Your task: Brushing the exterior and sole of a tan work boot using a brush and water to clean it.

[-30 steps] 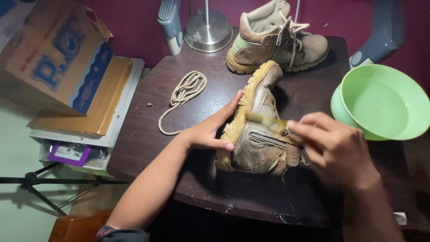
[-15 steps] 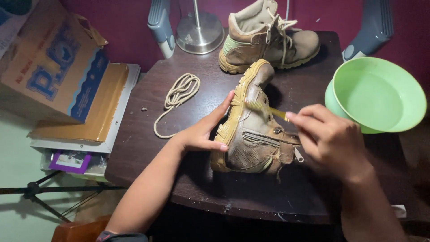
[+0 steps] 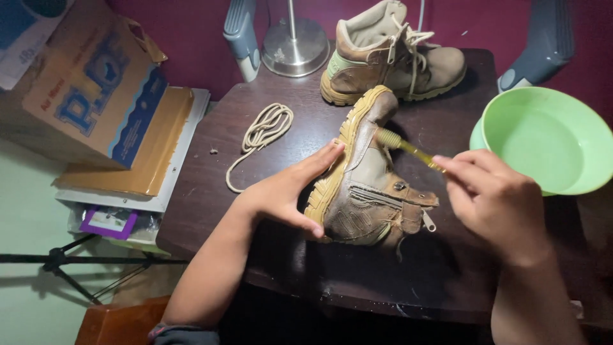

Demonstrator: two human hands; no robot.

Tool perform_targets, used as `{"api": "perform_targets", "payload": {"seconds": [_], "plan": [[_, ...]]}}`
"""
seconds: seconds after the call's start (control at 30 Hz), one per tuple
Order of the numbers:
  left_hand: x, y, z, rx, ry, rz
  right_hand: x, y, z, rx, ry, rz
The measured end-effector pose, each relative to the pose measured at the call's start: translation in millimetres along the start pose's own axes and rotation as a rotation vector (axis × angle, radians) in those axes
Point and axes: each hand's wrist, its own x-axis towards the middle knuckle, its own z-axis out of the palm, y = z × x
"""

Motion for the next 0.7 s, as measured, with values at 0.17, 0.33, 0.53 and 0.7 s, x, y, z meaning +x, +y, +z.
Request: {"api": "perform_targets", "payload": {"seconds": [0.17, 0.33, 0.53, 0.7], "plan": [[0.8, 14.2, -7.2, 0.028, 0.007, -0.147, -3.1, -6.6, -18.2, 0.007, -0.126, -0.014], [-1.5, 11.4, -10.5, -0.055, 0.038, -0.089, -3.2, -0.2, -30.0, 0.163, -0.241, -0.154], [-7.2, 10.9, -22.4, -0.086, 0.022, -0.225, 4.1, -2.4, -20.0, 0.477, -0.162, -0.069], [-5.9, 14.7, -26.6, -0.201, -0.023, -0.308, 5.1, 3.9, -7.4, 0.289, -0.245, -0.066]]}}
